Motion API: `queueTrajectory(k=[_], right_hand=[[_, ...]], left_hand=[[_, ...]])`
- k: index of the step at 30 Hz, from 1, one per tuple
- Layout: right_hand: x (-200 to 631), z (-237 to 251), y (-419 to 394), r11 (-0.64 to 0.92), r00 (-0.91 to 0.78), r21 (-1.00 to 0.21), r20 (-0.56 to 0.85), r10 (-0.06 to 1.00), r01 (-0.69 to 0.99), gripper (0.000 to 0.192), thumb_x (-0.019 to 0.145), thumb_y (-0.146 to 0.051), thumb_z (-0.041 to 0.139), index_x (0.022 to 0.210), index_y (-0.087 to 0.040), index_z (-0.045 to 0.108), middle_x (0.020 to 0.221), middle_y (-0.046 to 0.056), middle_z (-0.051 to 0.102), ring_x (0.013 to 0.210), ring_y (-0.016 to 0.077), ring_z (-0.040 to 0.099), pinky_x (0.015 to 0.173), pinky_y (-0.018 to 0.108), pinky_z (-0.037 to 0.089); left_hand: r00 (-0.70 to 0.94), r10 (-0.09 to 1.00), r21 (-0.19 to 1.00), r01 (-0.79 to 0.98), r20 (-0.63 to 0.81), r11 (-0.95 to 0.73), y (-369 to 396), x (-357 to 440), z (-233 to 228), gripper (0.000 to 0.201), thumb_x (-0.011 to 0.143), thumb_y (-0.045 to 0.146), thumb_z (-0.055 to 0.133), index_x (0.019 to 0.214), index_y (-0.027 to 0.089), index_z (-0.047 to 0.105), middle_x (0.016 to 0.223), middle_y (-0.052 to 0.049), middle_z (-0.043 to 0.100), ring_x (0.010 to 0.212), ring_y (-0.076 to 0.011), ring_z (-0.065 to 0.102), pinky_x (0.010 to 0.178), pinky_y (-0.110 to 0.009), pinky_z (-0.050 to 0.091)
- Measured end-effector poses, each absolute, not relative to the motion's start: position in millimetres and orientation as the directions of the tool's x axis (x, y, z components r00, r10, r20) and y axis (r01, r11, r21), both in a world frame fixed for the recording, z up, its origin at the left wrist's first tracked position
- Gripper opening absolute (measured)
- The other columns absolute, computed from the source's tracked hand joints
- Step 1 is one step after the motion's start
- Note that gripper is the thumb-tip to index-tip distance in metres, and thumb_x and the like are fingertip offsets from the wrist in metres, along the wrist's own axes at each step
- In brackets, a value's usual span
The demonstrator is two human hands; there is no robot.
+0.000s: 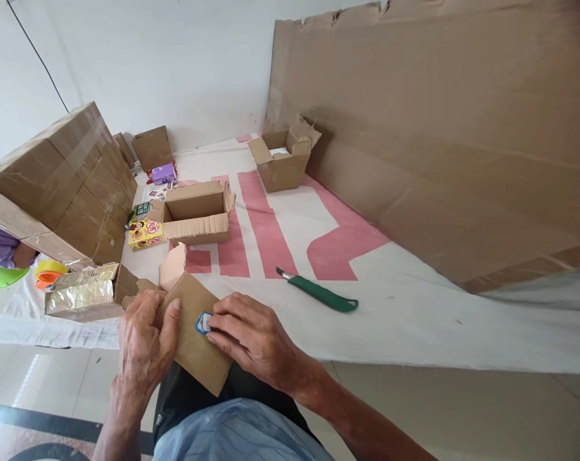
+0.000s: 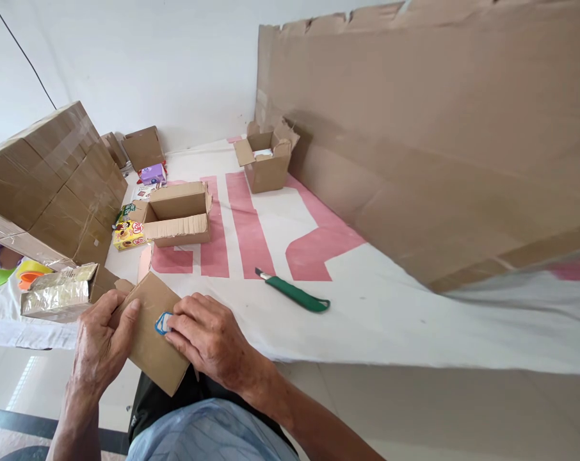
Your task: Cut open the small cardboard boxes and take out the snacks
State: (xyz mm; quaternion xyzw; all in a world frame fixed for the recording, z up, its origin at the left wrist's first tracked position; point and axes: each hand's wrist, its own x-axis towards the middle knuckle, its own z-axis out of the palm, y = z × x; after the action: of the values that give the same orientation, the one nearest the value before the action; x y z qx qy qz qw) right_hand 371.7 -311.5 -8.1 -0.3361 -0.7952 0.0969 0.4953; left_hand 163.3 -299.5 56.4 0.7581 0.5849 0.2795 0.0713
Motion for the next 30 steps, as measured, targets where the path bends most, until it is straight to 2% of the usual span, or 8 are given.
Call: queueTrajectory(k=[6,10,13,18,23,25,27,30], right_hand=[[368,-9,-315,0.770,-0.255,-0.488,0.749,0.611,0.412,0.019,0.104,-0.014,0.060,0.096,-0.022,0.075,0.088,0.006,0.072,0.077,0.0195,0.064,0.070,0.033,0.055],[366,-7,-317,0.732,-0.169,-0.611,0.721,0.672,0.301,0.015,0.103,-0.011,0.061,0.099,-0.021,0.070,0.089,0.005,0.071,0.079,0.0171,0.066,0.071,0.029,0.057],[365,-6,-317,0.676,-0.103,-0.715,0.670,0.735,0.176,0.016,0.101,-0.009,0.060,0.093,-0.022,0.065,0.084,0.002,0.067,0.075,0.0147,0.064,0.068,0.026,0.054],[365,0,-313,0.459,-0.073,-0.888,0.461,0.885,-0.042,0.020,0.103,-0.021,0.062,0.083,-0.022,0.063,0.079,0.000,0.062,0.070,0.0136,0.057,0.064,0.026,0.048],[365,18,-304,0.377,-0.076,-0.895,0.404,0.912,-0.238,0.020,0.102,-0.030,0.067,0.083,-0.023,0.068,0.077,-0.001,0.064,0.070,0.0137,0.059,0.066,0.026,0.049],[364,25,-300,0.394,-0.059,-0.884,0.420,0.905,-0.251,0.020,0.100,-0.030,0.069,0.082,-0.023,0.069,0.078,0.000,0.065,0.070,0.0141,0.059,0.067,0.027,0.050],[363,28,-296,0.401,-0.054,-0.885,0.424,0.904,-0.237,0.020,0.100,-0.030,0.069,0.082,-0.023,0.069,0.079,0.000,0.065,0.071,0.0144,0.059,0.067,0.027,0.050],[360,25,-289,0.378,-0.083,-0.908,0.397,0.914,-0.183,0.019,0.099,-0.031,0.068,0.083,-0.022,0.069,0.080,0.000,0.065,0.071,0.0144,0.058,0.067,0.027,0.049]], left_hand=[[0.153,0.925,0.440,0.844,0.348,-0.305,-300,162,54,0.033,0.102,0.041,0.055,0.075,0.022,0.059,0.074,-0.002,0.065,0.069,-0.0183,0.059,0.064,-0.030,0.043],[0.148,0.920,0.463,0.828,0.363,-0.316,-300,159,50,0.031,0.101,0.040,0.056,0.077,0.022,0.061,0.075,-0.002,0.066,0.069,-0.0184,0.060,0.065,-0.030,0.044],[0.148,0.915,0.493,0.804,0.374,-0.331,-301,154,48,0.028,0.102,0.037,0.057,0.080,0.022,0.064,0.075,-0.002,0.068,0.069,-0.0185,0.061,0.065,-0.031,0.045],[0.151,0.880,0.529,0.748,0.451,-0.400,-304,148,43,0.023,0.103,0.031,0.058,0.082,0.022,0.063,0.080,-0.001,0.071,0.072,-0.0177,0.064,0.069,-0.031,0.048],[0.285,0.796,0.363,0.773,0.534,-0.521,-300,158,31,0.022,0.104,0.028,0.057,0.083,0.023,0.057,0.092,-0.005,0.073,0.084,-0.0226,0.067,0.078,-0.037,0.048],[0.358,0.788,0.331,0.762,0.500,-0.556,-297,161,25,0.015,0.104,0.027,0.057,0.089,0.023,0.057,0.101,-0.007,0.075,0.091,-0.0251,0.069,0.080,-0.039,0.048],[0.340,0.790,0.394,0.725,0.510,-0.565,-294,160,20,0.003,0.101,0.024,0.061,0.103,0.023,0.060,0.119,-0.011,0.074,0.107,-0.0274,0.071,0.087,-0.040,0.050],[0.282,0.795,0.537,0.613,0.537,-0.580,-289,152,18,0.028,0.099,0.019,0.065,0.126,0.024,0.061,0.138,-0.013,0.068,0.128,-0.0284,0.066,0.100,-0.042,0.050]])
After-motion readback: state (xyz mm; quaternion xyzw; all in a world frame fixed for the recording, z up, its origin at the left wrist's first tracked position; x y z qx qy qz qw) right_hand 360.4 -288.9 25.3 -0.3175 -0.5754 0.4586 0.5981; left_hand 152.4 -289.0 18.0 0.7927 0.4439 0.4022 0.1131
